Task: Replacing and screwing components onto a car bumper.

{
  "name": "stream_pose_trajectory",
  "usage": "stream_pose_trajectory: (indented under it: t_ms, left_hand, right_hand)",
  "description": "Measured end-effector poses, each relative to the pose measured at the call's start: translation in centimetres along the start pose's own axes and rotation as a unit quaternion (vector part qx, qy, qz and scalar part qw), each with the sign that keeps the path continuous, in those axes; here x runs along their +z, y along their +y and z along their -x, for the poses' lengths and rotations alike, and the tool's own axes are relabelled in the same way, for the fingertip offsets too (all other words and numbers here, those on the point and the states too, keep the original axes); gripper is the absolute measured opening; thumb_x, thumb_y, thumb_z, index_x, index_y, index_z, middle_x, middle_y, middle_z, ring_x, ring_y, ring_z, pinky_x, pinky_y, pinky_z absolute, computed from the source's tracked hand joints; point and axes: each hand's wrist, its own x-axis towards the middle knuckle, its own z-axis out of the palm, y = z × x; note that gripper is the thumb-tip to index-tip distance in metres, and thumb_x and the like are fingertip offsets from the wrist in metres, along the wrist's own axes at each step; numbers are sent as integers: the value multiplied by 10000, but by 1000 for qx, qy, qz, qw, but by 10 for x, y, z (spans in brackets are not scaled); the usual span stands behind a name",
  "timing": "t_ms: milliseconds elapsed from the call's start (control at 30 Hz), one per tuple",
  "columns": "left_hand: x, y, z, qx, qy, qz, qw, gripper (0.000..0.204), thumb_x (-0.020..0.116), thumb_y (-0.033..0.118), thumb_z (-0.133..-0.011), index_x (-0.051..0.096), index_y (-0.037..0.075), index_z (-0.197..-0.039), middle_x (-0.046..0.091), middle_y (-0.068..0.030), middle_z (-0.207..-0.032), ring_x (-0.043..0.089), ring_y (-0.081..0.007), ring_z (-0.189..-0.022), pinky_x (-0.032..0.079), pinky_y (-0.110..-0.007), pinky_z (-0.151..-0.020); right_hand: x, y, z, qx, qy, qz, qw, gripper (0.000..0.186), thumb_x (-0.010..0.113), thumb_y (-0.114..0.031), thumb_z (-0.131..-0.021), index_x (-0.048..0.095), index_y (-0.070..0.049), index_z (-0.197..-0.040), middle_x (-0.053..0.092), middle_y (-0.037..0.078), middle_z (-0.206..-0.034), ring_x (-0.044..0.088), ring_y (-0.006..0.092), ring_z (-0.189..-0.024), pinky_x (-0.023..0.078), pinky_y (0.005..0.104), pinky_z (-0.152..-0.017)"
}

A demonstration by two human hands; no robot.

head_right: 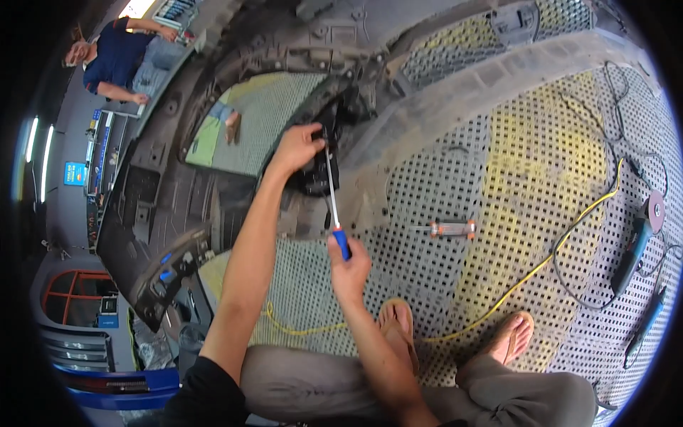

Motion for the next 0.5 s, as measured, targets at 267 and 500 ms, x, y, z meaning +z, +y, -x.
stream_pose_trajectory:
  t_ms: [267, 500]
  left_hand:
    - [-2, 7, 4, -59, -5, -45, 997, 511, 758, 226, -813, 673, 29, -1276, 566, -121, -623, 558, -215, -581, 443, -376, -598]
    - [0, 5, 3, -61, 11, -44, 997, 512, 758, 262, -822, 678, 44, -1277, 592, -131, -659, 596, -250, -624, 465, -379, -628]
  right_hand:
    - [0, -7, -4, -100, 43, 94, 990, 302, 745, -266, -937, 676, 27, -921, 555, 19, -758, 465, 85, -555, 363, 252, -485]
    - [-11, -21, -8, 210, -95, -349, 908, 303, 661, -277, -994, 603, -8, -1121, 614, 66, -841, 510, 92, -526, 344, 200, -377]
